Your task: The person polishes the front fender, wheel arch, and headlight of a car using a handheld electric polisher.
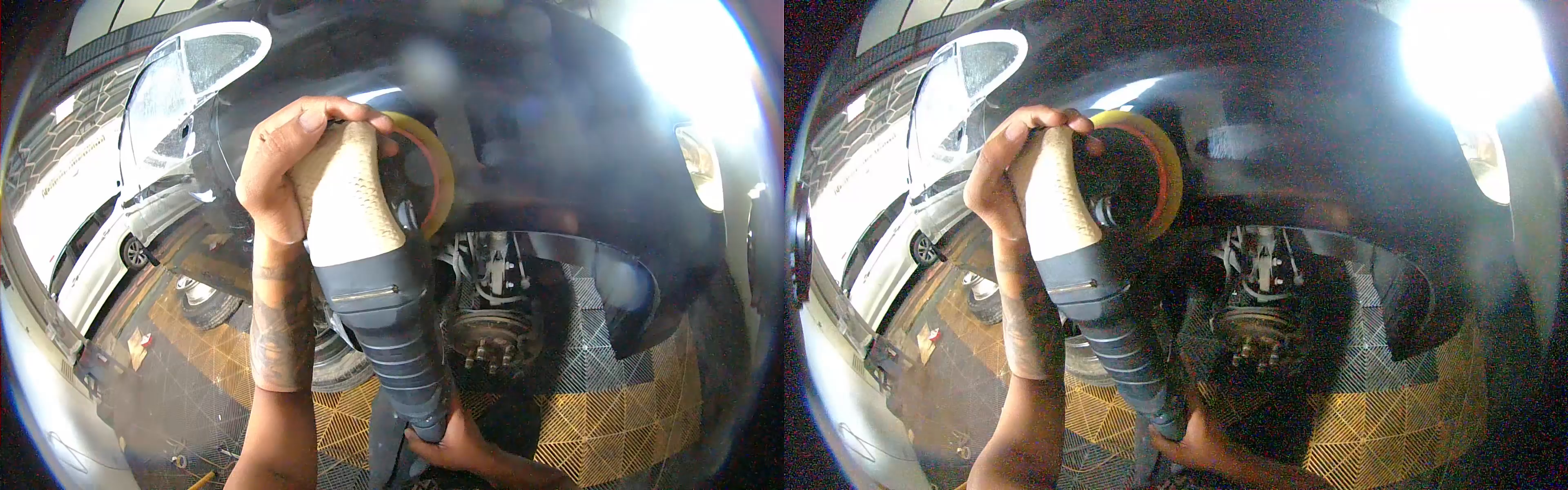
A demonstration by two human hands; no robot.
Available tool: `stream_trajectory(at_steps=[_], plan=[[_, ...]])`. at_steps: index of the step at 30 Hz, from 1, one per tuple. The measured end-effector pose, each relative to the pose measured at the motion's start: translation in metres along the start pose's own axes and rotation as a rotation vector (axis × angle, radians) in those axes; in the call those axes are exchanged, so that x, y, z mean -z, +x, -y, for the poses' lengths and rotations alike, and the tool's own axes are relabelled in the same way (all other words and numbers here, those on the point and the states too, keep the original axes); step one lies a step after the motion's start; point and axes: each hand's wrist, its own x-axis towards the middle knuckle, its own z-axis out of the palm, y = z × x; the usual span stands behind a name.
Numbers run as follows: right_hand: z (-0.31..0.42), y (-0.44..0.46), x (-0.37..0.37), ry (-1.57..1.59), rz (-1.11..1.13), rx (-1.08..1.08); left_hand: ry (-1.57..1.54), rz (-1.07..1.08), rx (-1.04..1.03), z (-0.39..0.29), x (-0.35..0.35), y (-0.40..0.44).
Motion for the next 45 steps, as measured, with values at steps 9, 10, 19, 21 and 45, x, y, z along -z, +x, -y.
stream_trajectory(at_steps=[9, 10, 19, 21, 45], plan=[[-0.022, -0.005, 0.023, -0.04, 0.059, 0.042, -0.089, -0.313, -0.078, 0.019, 0.027, -0.05], [-0.021, -0.006, 0.025, -0.004, 0.088, 0.017, -0.142, -0.295, -0.097, 0.021, 0.027, -0.054], [0.003, -0.007, 0.035, 0.143, 0.137, 0.035, -0.07, -0.174, -0.03, 0.004, 0.0, -0.022], [0.009, -0.004, 0.043, 0.235, 0.145, 0.151, 0.032, -0.139, -0.114, 0.003, -0.004, -0.01], [0.019, 0.016, 0.046, -0.045, 0.255, 0.23, -0.269, -0.221, -0.058, 0.015, 0.057, -0.048]])
